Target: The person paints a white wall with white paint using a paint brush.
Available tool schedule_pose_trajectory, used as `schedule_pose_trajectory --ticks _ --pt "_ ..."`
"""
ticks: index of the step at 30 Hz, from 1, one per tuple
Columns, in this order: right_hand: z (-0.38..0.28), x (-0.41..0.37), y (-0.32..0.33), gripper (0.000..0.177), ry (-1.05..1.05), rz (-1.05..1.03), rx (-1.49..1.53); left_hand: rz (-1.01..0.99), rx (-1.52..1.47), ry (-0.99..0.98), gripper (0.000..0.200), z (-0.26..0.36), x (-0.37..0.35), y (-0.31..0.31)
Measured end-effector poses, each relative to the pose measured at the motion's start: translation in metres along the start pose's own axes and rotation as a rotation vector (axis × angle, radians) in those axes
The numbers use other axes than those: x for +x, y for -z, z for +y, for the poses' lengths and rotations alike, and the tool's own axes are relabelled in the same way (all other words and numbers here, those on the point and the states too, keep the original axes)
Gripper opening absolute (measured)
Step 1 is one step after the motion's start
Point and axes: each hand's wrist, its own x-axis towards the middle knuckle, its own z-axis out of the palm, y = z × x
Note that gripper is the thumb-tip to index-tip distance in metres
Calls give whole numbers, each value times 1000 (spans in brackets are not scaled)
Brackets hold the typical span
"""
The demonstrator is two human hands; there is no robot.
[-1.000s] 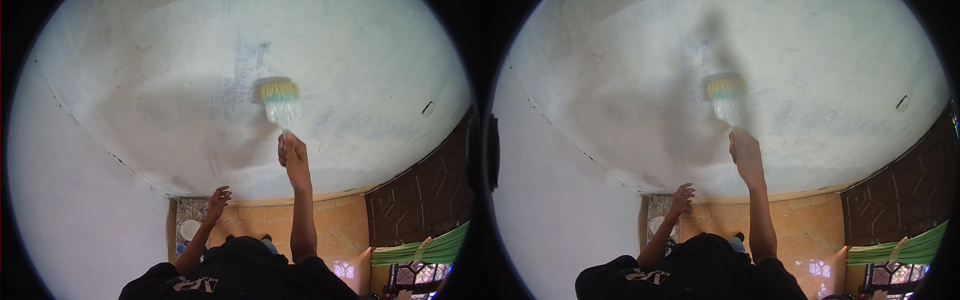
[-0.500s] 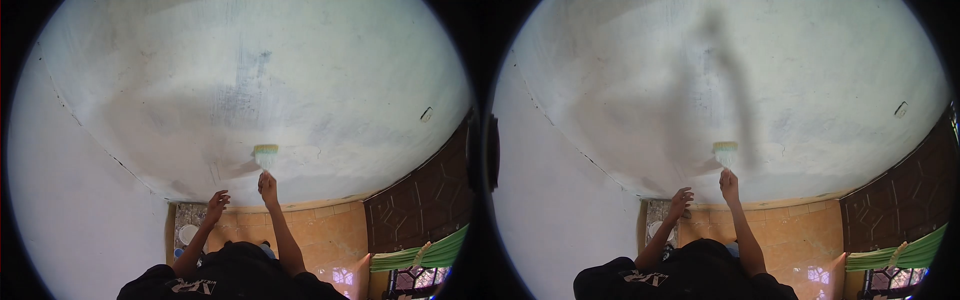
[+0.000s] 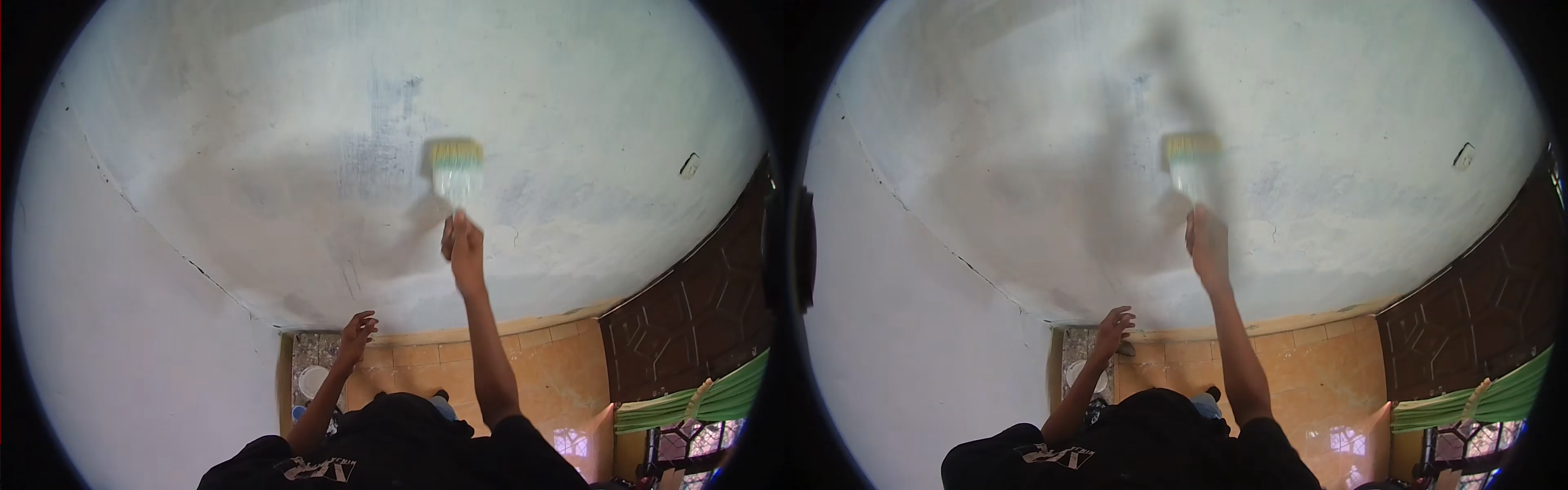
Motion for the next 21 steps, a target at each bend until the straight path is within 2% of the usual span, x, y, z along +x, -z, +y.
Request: schedule_pose_trajectory --ticks 1,4,11,16,19,21 --pt "-19 13 -3 47 -37 -16 62 -2 -6 -1 37 -2 1 0" --pt "-10 32 2 47 -41 -51 51 -1 -7 -4 36 -7 3 2" --pt "104 -14 10 48 -45 -47 25 14 -11 30 36 -18 17 5" --pt "164 -54 25 48 -198 -34 21 -1 11 8 35 7 24 -8" --pt "211 -91 44 48 -226 -4 -144 -21 17 -22 34 9 27 -14" --pt "231 -120 58 49 -356 8 -230 -37 14 -39 34 3 29 -15"
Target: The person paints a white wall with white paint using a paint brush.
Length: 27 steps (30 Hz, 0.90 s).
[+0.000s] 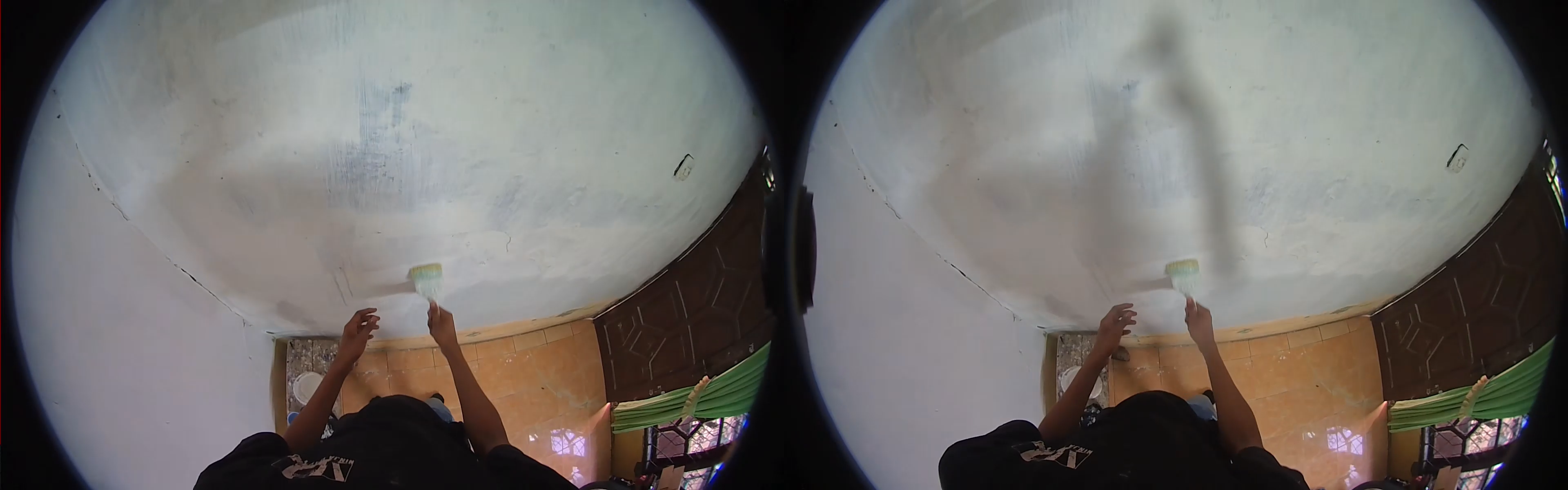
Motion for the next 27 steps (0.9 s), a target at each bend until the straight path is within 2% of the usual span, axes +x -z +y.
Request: schedule_pose_trajectory --ticks 3,6,10,12,14,17,20,22,27 --pt "-12 -34 11 49 -72 -70 65 -1 -2 3 33 -5 -3 1" --pt "-86 -39 14 48 -6 -78 200 1 -11 37 33 -15 -11 1" --pt "-199 -1 26 47 338 -7 150 -4 14 72 34 -12 -21 -3" --pt "-249 23 33 47 438 11 175 -10 34 55 34 -5 -21 -4" --pt "-286 36 36 47 362 7 297 -2 40 50 34 -3 -22 -6" --pt "-271 59 40 47 302 37 247 21 32 34 34 -2 -13 -6" --pt "-224 63 35 48 380 -13 275 40 21 15 34 -9 -6 -8" --pt "-196 54 33 48 180 -38 379 43 35 8 34 -6 -6 -10" --pt "-100 26 37 48 -51 -36 359 75 19 4 34 -1 1 -17"
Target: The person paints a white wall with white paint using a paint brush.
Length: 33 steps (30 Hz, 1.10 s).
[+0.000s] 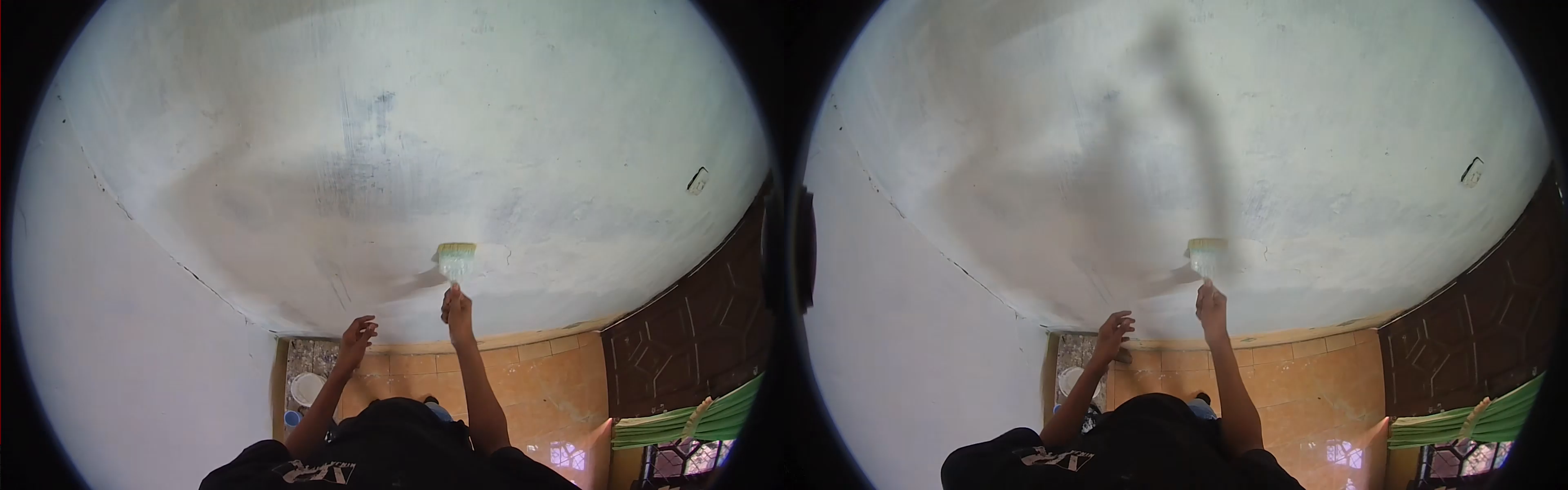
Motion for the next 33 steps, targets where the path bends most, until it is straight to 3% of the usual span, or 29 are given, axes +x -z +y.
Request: schedule_pose_trajectory --ticks 3,6,9,12,16,19,22,25,28,33 --pt "26 -27 12 48 -181 41 14 3 -6 -17 34 9 -4 -11" --pt "51 -54 30 44 -122 56 -151 7 -17 -33 34 16 -5 -19" --pt "17 -71 22 37 12 44 19 24 -27 -12 33 13 -10 -26" --pt "-57 -57 8 28 238 8 -182 29 -37 20 33 1 -14 -33" --pt "-148 -21 -10 23 449 -62 -191 30 -44 28 33 0 -16 -41" --pt "-185 7 -14 26 341 -100 -165 29 -43 32 34 2 -14 -48" --pt "-160 37 -3 35 415 -170 -199 29 -27 35 34 7 -10 -57" --pt "-119 39 4 41 361 -202 -115 4 -34 53 35 -5 2 -62" --pt "-66 36 8 42 370 -136 -138 28 -28 15 35 1 5 -70" --pt "1 21 38 44 170 -122 -183 28 -36 30 33 8 10 -77"
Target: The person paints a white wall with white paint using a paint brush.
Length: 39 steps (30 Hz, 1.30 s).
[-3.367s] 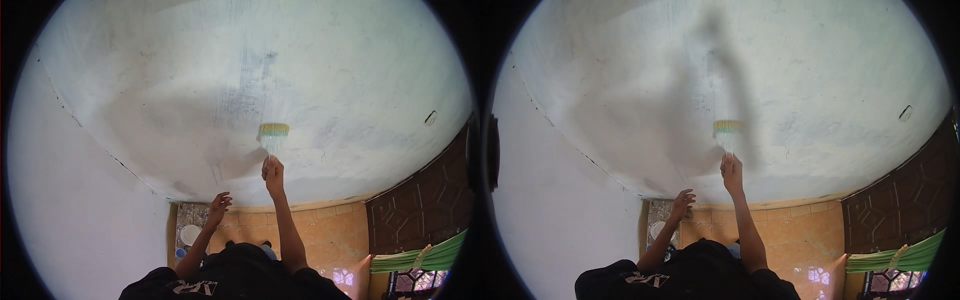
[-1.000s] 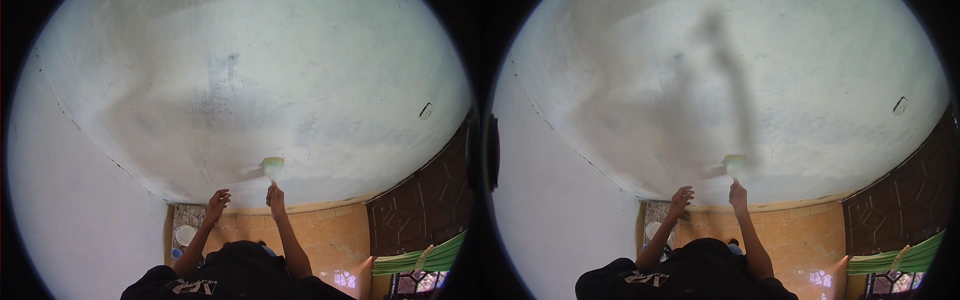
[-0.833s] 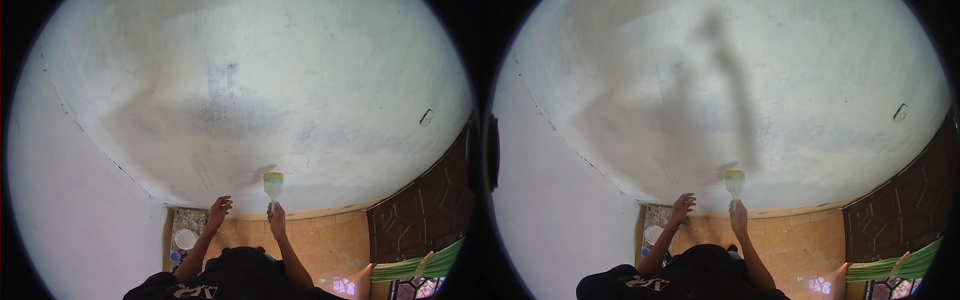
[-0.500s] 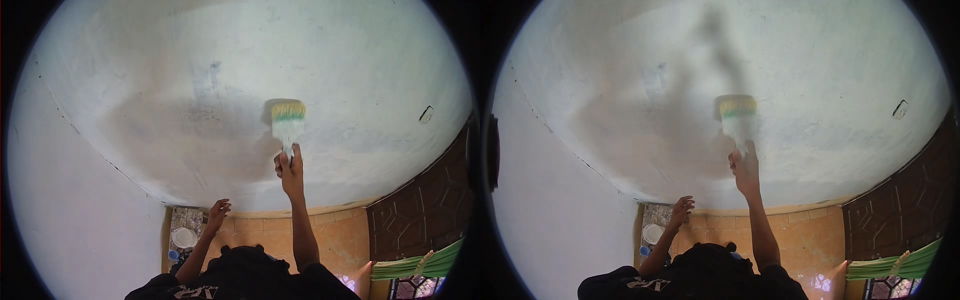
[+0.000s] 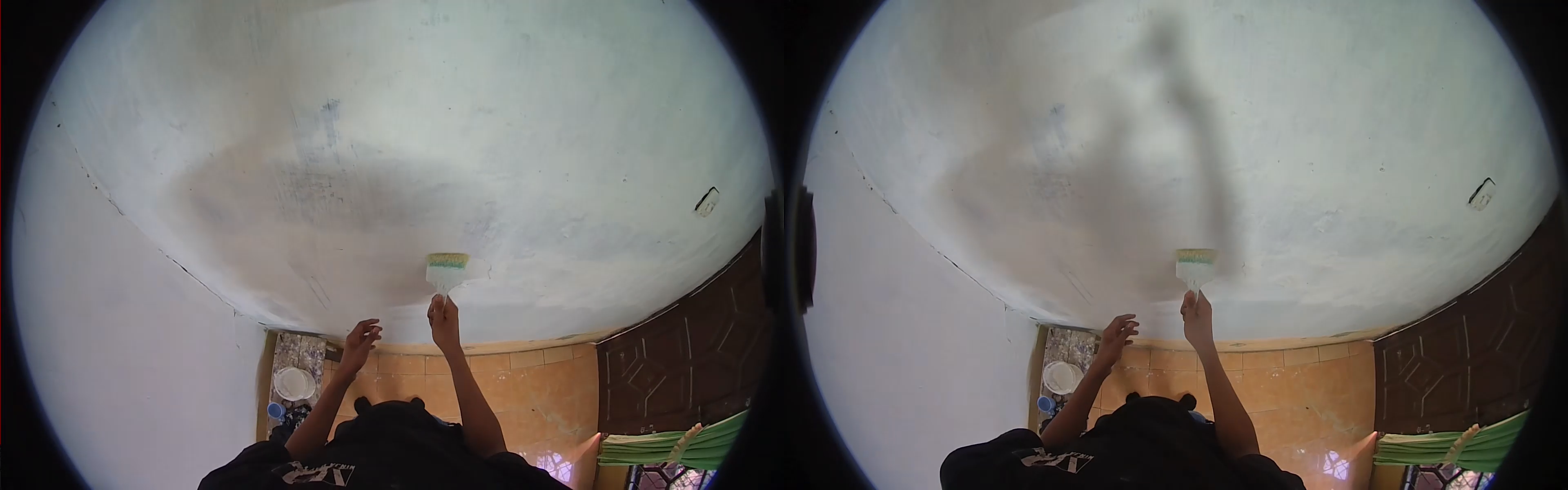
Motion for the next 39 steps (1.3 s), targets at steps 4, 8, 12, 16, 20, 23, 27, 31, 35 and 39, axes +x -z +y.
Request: schedule_pose_trajectory --ticks 4,8,12,16,20,23,27,31,35,39 --pt "72 -32 28 44 -89 -21 -153 -27 0 -21 34 -4 2 -6" --pt "108 -87 55 42 -433 -99 -164 -28 0 -7 33 -7 -3 -10" --pt "121 -94 72 37 -694 -85 -138 -66 11 10 35 -19 -5 -17" --pt "54 -68 66 35 -586 -71 -47 -66 9 1 36 -12 -13 -23" --pt "-77 -59 51 33 -400 -103 13 -48 15 3 36 -16 -12 -27" --pt "-149 -50 49 32 -247 -128 56 -52 2 -16 36 -22 -12 -32" --pt "-197 -36 53 32 -154 -192 -3 -29 7 14 36 -9 -15 -42" --pt "-193 -7 54 37 -44 -164 41 -6 0 18 36 -8 -16 -50" --pt "-109 18 46 43 170 -59 -40 -7 -10 28 37 -16 -17 -59" --pt "-14 -16 38 44 39 -8 25 14 -25 28 37 -22 -18 -60"
